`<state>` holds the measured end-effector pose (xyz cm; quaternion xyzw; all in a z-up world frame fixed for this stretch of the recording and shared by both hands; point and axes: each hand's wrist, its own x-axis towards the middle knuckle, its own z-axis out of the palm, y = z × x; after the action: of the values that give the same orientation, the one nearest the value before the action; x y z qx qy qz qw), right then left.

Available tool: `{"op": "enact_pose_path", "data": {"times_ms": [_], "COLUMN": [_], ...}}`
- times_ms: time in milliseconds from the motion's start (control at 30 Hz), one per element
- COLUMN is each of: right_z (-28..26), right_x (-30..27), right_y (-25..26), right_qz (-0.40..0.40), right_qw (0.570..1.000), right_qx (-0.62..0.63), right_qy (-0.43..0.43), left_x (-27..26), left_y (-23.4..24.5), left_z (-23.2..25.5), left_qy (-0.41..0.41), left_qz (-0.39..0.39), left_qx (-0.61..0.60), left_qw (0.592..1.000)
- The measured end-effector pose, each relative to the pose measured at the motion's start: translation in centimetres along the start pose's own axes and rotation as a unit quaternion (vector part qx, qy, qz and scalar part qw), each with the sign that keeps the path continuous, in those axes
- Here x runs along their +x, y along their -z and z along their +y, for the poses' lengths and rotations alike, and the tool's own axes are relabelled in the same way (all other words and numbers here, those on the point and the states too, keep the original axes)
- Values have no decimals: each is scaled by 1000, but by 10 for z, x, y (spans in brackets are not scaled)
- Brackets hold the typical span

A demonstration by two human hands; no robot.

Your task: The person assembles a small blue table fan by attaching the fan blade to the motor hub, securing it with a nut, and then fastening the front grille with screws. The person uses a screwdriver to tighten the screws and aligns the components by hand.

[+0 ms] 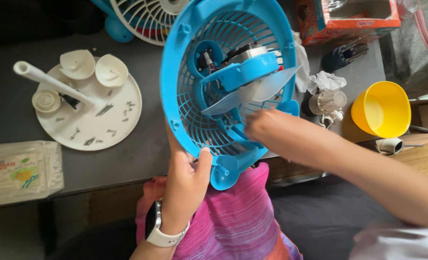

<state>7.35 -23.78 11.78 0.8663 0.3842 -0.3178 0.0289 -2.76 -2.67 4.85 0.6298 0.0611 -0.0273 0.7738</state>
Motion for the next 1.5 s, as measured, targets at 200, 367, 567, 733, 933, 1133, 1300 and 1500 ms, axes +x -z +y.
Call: {"op": "enact_pose_path", "data": {"times_ms": [200,367,567,733,933,1133,1300,1500], "right_z": [11,11,8,1,13,22,18,-5], "right_x": [48,31,37,45,49,26,-14,-38], "right_y": [-36,-29,-30,-51,-40,-18,12,14], "right_qz": [202,188,252,313,236,59,-25,120], "right_qw": [971,969,950,913,934,964,990,984], "right_qx": [-83,-79,-109,-229,-234,-223,-58,6], "right_qy": [103,136,151,128,131,134,128,133], "left_x": [1,-1,0,0,0,0,2,1], "left_y": [0,0,0,2,1,-1,0,-1], "left_z": [0,-4,-6,-8,-5,-3,-5,-1], "left_qy": [11,-6,12,9,2,-30,-18,-30], "left_qz": [-6,-12,-2,3,-1,-9,-13,-20], "left_qx": [-14,-23,-11,11,19,4,-4,-8], "left_qw": [1000,1000,1000,1000,1000,1000,1000,999]}}
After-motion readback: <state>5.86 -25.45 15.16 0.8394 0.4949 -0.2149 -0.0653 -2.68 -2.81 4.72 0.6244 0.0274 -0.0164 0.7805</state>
